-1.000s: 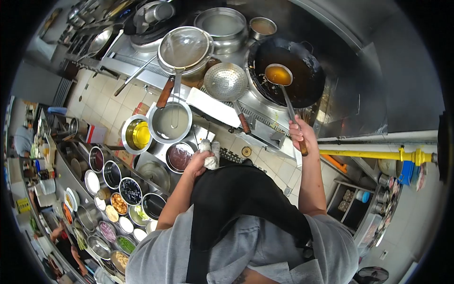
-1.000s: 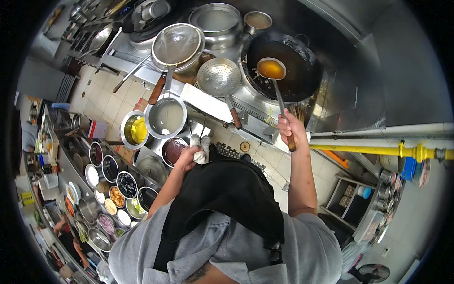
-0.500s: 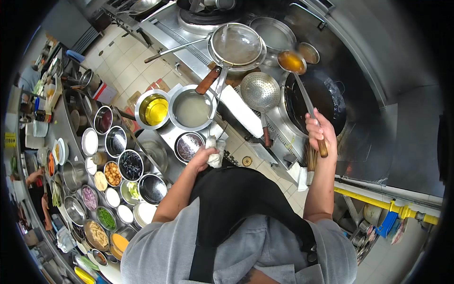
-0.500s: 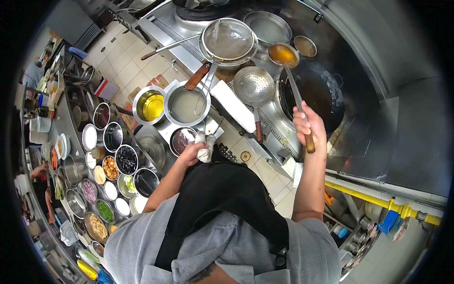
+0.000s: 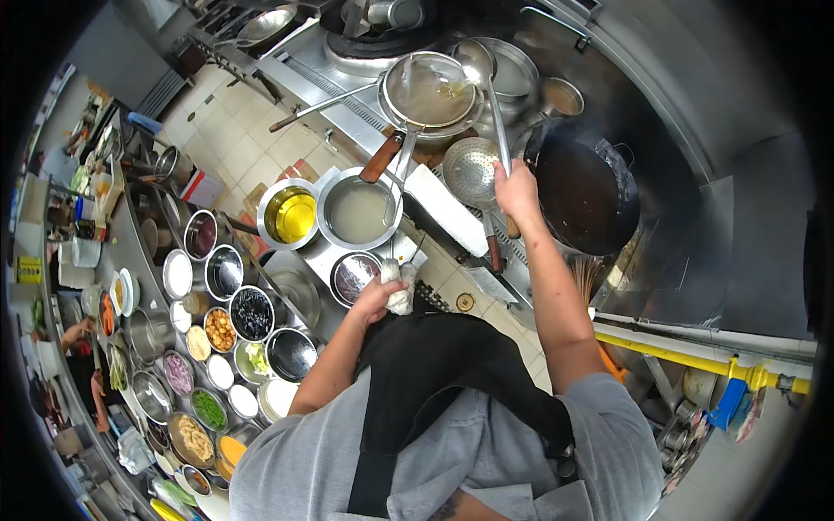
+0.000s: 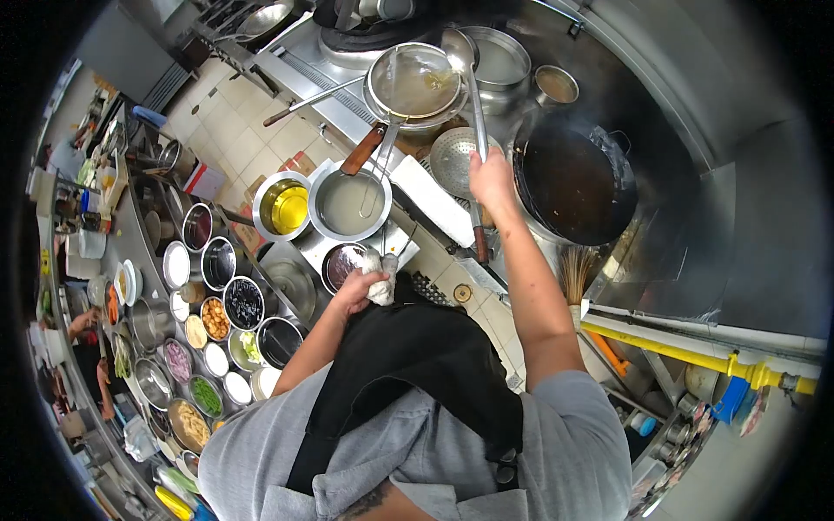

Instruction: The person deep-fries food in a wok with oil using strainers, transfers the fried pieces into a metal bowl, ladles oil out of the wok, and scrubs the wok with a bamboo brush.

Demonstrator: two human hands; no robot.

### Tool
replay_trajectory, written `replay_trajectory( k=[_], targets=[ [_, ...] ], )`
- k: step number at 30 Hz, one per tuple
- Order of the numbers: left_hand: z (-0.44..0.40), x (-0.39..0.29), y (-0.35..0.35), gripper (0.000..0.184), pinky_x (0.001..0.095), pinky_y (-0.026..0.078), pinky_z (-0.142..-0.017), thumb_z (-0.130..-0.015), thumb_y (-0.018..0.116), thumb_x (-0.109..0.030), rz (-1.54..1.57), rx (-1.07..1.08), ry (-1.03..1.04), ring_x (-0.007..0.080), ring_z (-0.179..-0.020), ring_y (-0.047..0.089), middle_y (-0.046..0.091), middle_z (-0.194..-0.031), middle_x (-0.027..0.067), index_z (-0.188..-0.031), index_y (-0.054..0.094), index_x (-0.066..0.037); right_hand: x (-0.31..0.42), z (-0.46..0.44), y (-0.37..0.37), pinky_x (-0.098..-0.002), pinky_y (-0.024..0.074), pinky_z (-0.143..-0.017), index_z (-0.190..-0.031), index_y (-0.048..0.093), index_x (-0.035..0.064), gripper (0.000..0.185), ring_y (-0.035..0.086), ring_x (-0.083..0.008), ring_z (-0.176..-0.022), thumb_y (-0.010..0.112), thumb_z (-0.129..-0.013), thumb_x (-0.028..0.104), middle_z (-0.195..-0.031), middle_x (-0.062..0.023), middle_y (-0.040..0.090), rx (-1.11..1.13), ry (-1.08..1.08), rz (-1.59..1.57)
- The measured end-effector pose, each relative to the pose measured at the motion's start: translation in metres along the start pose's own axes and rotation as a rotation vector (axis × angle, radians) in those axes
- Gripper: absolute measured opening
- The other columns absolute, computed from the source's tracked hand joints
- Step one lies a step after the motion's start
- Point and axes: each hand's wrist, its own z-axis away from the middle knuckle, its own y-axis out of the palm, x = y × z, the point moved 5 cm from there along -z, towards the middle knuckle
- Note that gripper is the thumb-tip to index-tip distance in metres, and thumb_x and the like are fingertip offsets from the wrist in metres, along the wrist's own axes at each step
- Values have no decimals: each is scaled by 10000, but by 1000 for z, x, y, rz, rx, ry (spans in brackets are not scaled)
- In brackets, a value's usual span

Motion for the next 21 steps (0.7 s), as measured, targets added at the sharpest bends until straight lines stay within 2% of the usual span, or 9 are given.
replay_trajectory(
  k=[1, 3, 5, 9, 14, 17, 19, 20, 21],
  targets=[
    [-2, 3, 1, 398, 342, 568, -748, -852, 723, -88, -27, -9, 36, 197, -857, 686, 678, -1009, 90, -1211, 582, 10, 2, 14, -10, -513, 524, -686, -966, 590, -16, 347, 665, -455, -761, 591, -976, 331, -789, -262, 659, -159, -121, -9],
    [1, 1, 11, 313, 317, 564, -647, -845, 719, -96, -55, -5, 48, 182, -745, 684, 680, -909, 77, -1124, 620, 6, -14, 35, -26, -524, 512, -705, -981, 589, -6, 337, 653, -472, -792, 602, -968, 331, -797, -255, 660, -162, -50, -49],
    [-3, 8, 14, 311, 314, 562, -636, -839, 716, -84, -64, 7, 47, 179, -735, 682, 678, -899, 75, -1121, 619, 2, -37, 59, -48, -552, 495, -754, -997, 554, 15, 266, 647, -486, -880, 623, -948, 267, -890, -275, 672, -162, 52, -96],
    [-1, 4, 33, 346, 325, 567, -642, -816, 715, -55, -258, 70, -46, 186, -744, 679, 668, -895, 73, -1139, 601, -5, -139, 114, -85, -539, 495, -715, -1003, 560, 39, 262, 642, -488, -836, 656, -926, 270, -843, -262, 655, -344, 178, -42],
    [-34, 29, 38, 371, 345, 572, -688, -836, 732, -83, -210, 150, -116, 207, -785, 688, 669, -931, 93, -1166, 584, 3, -269, 167, -126, -554, 512, -792, -961, 571, -50, 335, 637, -530, -886, 606, -931, 281, -858, -332, 658, -246, 481, 118],
    [-41, 28, 61, 374, 375, 586, -710, -871, 716, -116, -199, 221, -154, 235, -816, 703, 685, -960, 130, -1188, 566, 10, -287, 187, -131, -515, 535, -633, -942, 551, -53, 346, 676, -460, -723, 598, -954, 290, -768, -299, 654, -334, 457, 257],
    [-38, 27, 77, 344, 395, 603, -710, -905, 696, -144, -191, 223, -165, 265, -817, 716, 702, -967, 164, -1176, 567, 24, -298, 197, -118, -400, 461, -413, -899, 527, -4, 320, 609, -264, -491, 575, -990, 299, -642, -153, 598, -135, 747, -153],
    [-42, 31, 76, 344, 395, 603, -710, -905, 696, -144, -195, 225, -175, 265, -817, 716, 702, -967, 164, -1176, 567, 24, -296, 200, -113, -400, 461, -413, -899, 527, -4, 320, 609, -264, -491, 575, -990, 299, -642, -153, 598, -136, 758, -153],
    [-47, 32, 74, 333, 389, 604, -701, -906, 698, -145, -240, 199, -180, 263, -806, 717, 703, -954, 161, -1165, 575, 25, -295, 201, -101, -344, 394, -364, -884, 514, 31, 298, 519, -182, -442, 562, -1003, 299, -613, -79, 534, -122, 809, -468]
  ],
)
